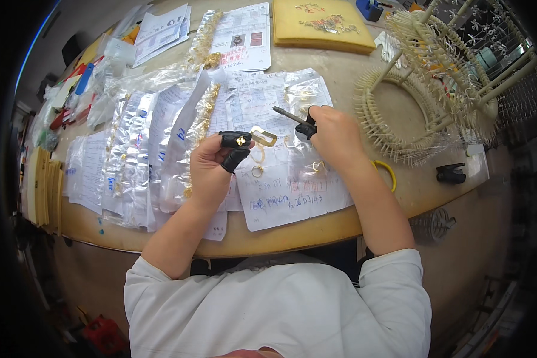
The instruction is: The person scrapes small gold components using a handheld tool on a metal holder. Then, the person sets the tool down, sorts through bags of gold pieces and paperwork, and holds up a paper document with attached components.
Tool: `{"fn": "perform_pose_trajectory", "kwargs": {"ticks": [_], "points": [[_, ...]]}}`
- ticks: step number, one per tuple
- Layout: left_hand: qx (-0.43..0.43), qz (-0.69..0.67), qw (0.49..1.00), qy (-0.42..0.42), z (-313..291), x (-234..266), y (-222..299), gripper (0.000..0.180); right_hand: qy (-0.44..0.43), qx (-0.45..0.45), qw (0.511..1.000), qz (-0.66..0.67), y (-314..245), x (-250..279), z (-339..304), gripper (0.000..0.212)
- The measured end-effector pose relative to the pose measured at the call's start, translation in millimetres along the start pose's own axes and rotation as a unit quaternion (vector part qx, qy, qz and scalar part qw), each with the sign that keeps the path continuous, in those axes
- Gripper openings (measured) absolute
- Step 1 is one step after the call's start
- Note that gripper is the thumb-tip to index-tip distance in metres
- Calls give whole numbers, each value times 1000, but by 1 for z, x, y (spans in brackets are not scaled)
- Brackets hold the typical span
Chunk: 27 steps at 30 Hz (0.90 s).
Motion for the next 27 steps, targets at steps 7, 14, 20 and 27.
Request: {"fn": "perform_pose_trajectory", "kwargs": {"ticks": [7, 14, 20, 27], "points": [[56, 45, 996, -59, -4, -3, -2, 19, 37, 51, 982, 178, -21, 1, -2, 14], [52, 140, 987, -63, -5, -5, -4, 13, 7, 148, 942, 300, -34, -20, -24, 13], [128, -5, 986, -110, -5, -13, 0, 19, 25, 178, 950, 254, -35, -15, -23, 17], [241, -118, 956, -114, -7, -10, 0, 19, 51, 293, 934, 196, -46, -15, -27, 19]]}}
Point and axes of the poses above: each hand's wrist, its own z-axis towards the middle knuckle, its own x-axis out of the back of the hand, y = z × x, the point moved 2 cm from there along z, towards the middle knuckle, and after that the axes turned 15 degrees about z, right-handed, at the moved point
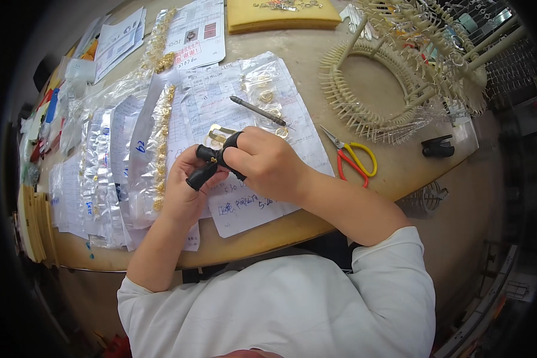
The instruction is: The person scrapes small gold components using a handheld tool on a metal holder. Then, the person sets the tool down, sorts through bags of gold pieces and paperwork, and holds up a paper document with attached components.
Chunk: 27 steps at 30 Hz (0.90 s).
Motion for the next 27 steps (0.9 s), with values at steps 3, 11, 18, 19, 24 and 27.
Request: {"fn": "perform_pose_trajectory", "kwargs": {"ticks": [3, 11, 18, 19, 24, 27], "points": [[-8, 23, 1000, 4, -1, -1, 2, 18, 1, -6, 1000, -5, -1, -2, -1, 20], [-13, 3, 1000, 4, 0, -1, -2, 15, 33, -1, 999, 0, 3, -4, -3, 22], [-14, 12, 1000, 14, 1, -1, -1, 18, 27, -16, 999, 19, 5, -3, -3, 23], [-20, 12, 1000, 8, 2, -2, 1, 17, 25, -15, 1000, 8, 4, -3, -3, 23], [-46, 27, 999, -7, 1, -2, 0, 14, 32, 6, 999, -24, 2, -4, -3, 22], [-55, 25, 998, -7, 2, -3, 2, 14, 31, -2, 999, -12, 7, -6, -5, 22]]}}
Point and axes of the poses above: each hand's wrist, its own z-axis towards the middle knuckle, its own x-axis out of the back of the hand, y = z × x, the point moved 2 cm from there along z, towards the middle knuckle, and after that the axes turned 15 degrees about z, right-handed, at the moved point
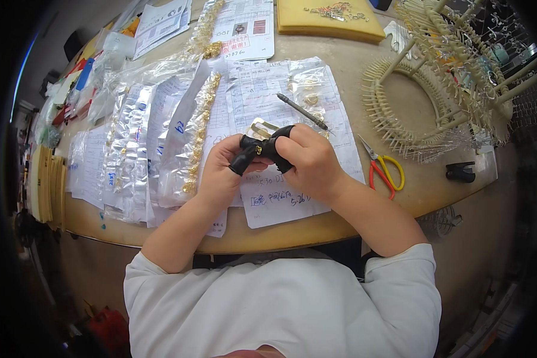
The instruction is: The person scrapes small gold components using a handheld tool on a metal holder. Then, the person sets the tool down, sorts through bags of gold pieces and paperwork, and holds up a paper document with attached components.
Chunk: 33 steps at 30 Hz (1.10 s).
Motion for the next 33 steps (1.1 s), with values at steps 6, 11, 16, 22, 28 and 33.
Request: {"fn": "perform_pose_trajectory", "kwargs": {"ticks": [6, 11, 16, 22, 28, 33], "points": [[-5, 22, 1000, 1, 1, 5, -5, 16, 25, -50, 997, 49, 4, -2, 1, 18], [-19, 15, 1000, -13, 2, 5, -6, 17, 20, -59, 996, 56, 6, -1, 0, 18], [-4, 20, 1000, -12, 2, 5, -5, 16, 18, -63, 996, 62, 8, -1, 0, 18], [0, 18, 1000, -6, 2, 4, -5, 15, 21, -59, 996, 65, 7, -1, 0, 18], [37, -3, 999, 3, 0, 3, -3, 17, 4, -29, 999, 34, 4, -3, 1, 19], [35, -51, 998, 13, 0, 3, -6, 20, -1, 0, 999, 38, -1, -5, 4, 19]]}}
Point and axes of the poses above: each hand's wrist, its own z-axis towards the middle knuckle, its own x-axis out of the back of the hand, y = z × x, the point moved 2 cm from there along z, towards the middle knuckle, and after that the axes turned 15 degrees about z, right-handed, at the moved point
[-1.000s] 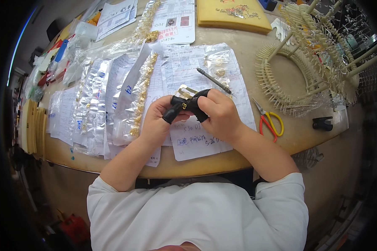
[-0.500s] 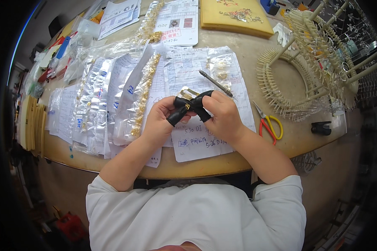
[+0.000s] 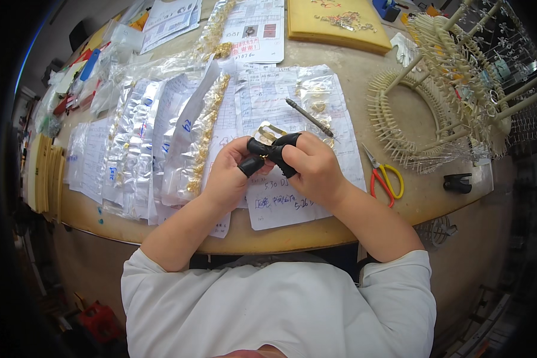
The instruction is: The person scrapes small gold components using a handheld tool on a metal holder. Then, the person sets the tool down, sorts through bags of gold pieces and paperwork, and holds up a paper document with attached components.
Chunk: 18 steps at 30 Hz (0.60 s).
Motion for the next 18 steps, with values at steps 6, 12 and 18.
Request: {"fn": "perform_pose_trajectory", "kwargs": {"ticks": [6, 12, 18], "points": [[12, 46, 999, 11, 1, -3, 2, 21, 29, -38, 999, -12, 3, 3, -2, 18], [-11, 78, 997, 3, 3, 1, 2, 22, 24, -91, 996, -1, 11, 10, 0, 17], [-21, 93, 995, 41, 4, 2, 4, 27, -63, -254, 943, -204, 17, 48, 12, 18]]}}
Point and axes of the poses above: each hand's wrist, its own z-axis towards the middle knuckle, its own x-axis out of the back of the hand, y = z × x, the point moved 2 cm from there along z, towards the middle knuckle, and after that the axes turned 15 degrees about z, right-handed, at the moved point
